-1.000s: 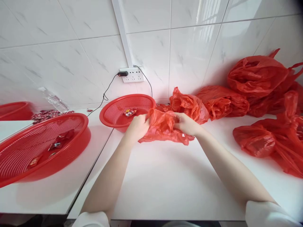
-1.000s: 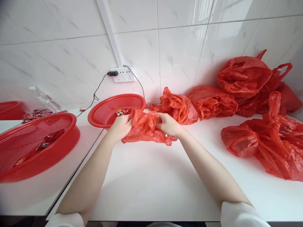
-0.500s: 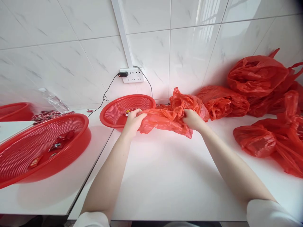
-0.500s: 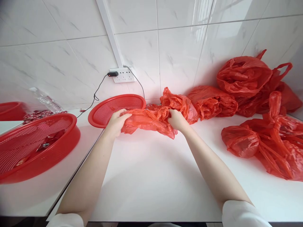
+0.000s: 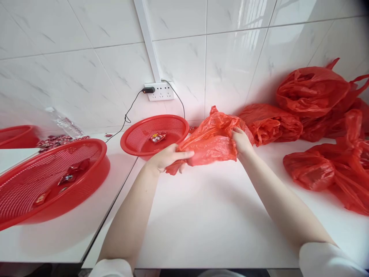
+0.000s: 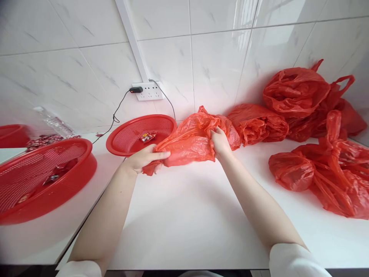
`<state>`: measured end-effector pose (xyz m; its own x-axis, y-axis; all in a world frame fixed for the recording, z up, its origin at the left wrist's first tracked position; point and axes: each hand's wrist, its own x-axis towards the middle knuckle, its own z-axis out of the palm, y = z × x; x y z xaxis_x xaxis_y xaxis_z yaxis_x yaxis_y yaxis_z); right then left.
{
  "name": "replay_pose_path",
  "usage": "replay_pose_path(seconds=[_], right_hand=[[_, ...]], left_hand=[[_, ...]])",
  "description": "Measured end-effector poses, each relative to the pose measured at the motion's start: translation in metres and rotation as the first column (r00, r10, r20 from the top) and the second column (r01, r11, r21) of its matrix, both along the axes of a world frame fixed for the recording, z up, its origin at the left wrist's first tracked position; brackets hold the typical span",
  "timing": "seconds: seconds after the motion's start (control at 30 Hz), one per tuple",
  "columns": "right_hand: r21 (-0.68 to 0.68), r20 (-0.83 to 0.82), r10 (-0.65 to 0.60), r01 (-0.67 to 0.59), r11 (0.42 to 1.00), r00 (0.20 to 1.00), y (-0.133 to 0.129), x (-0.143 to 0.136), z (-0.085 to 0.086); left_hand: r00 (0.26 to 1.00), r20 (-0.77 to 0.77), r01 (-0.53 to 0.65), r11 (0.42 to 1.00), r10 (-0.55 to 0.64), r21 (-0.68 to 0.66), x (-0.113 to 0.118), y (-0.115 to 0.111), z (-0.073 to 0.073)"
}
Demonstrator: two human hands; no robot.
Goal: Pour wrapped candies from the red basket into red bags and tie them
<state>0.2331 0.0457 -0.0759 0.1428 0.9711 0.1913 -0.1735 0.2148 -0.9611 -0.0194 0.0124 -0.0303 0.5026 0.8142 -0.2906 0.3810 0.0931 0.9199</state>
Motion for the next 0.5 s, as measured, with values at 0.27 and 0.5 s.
replay_pose_path(seconds=[0.27,0.5], right_hand=[[0.042,-0.095,0.41,-0.408,0.912,0.907,-0.021,-0.003,0.02],[0.132,0.212,0.147,-0.177,0.975,0.966,-0.024,-0.02,0.011]], left_hand=[[0.859,0.24,-0.489,0.864,0.452,0.123,0.011,0.016,-0.021],[0.742,0.583,-0.458,0.885,0.331,0.081,0.033,-0.001,-0.011]])
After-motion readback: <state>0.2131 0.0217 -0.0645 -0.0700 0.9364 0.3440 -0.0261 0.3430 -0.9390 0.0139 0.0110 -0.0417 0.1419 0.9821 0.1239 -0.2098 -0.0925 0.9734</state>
